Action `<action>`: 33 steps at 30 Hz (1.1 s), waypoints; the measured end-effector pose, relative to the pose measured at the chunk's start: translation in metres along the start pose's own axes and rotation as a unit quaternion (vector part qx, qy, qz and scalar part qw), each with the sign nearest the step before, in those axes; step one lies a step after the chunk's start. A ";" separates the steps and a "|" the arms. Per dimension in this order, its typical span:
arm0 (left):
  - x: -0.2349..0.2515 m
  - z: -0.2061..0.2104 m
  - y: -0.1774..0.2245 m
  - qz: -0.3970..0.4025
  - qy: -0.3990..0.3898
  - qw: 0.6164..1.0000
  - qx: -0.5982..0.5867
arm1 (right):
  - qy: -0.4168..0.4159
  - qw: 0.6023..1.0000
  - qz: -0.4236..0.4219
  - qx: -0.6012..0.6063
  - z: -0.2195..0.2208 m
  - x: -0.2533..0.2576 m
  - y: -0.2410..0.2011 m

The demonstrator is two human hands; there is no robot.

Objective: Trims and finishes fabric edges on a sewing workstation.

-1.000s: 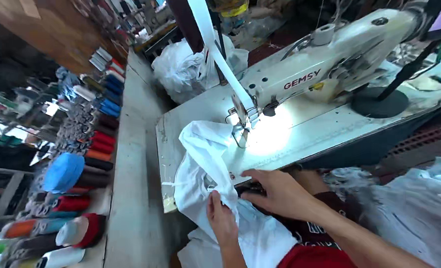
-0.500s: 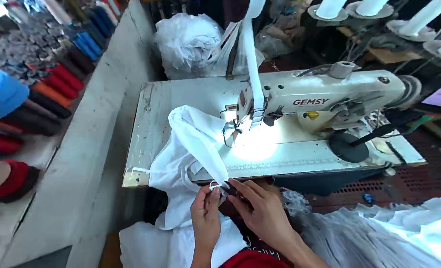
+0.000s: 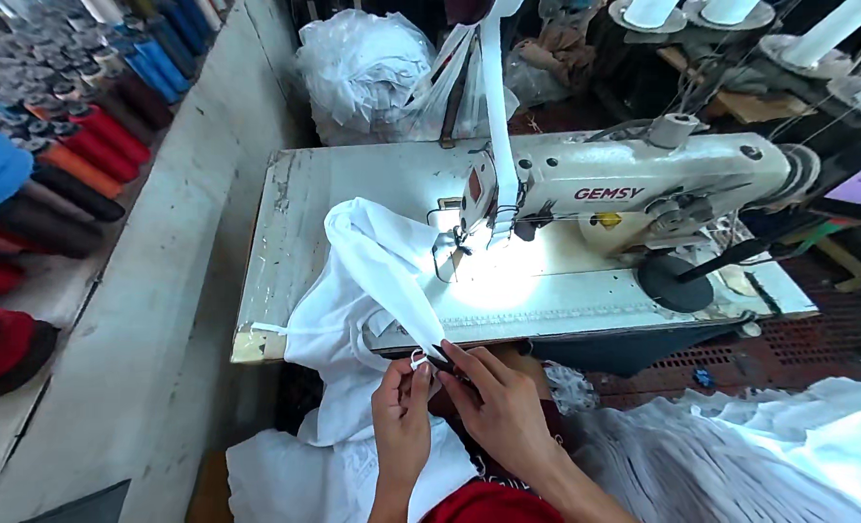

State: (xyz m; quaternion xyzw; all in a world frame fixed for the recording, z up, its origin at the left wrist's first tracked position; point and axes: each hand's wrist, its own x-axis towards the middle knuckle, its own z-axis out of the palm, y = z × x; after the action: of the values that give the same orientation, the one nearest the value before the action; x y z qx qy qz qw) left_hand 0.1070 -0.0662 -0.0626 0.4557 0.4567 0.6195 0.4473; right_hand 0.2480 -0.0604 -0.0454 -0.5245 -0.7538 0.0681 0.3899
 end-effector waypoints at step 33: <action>0.002 -0.003 0.004 -0.071 -0.018 0.994 -0.081 | -0.011 1.000 -0.021 -0.015 -0.013 -0.001 0.002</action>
State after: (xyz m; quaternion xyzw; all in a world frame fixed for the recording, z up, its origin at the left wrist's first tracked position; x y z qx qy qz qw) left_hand 0.1028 -0.0651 -0.0589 0.3957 0.4282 0.6126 0.5336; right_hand 0.2586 -0.0648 -0.0379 -0.5134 -0.7697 0.0546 0.3754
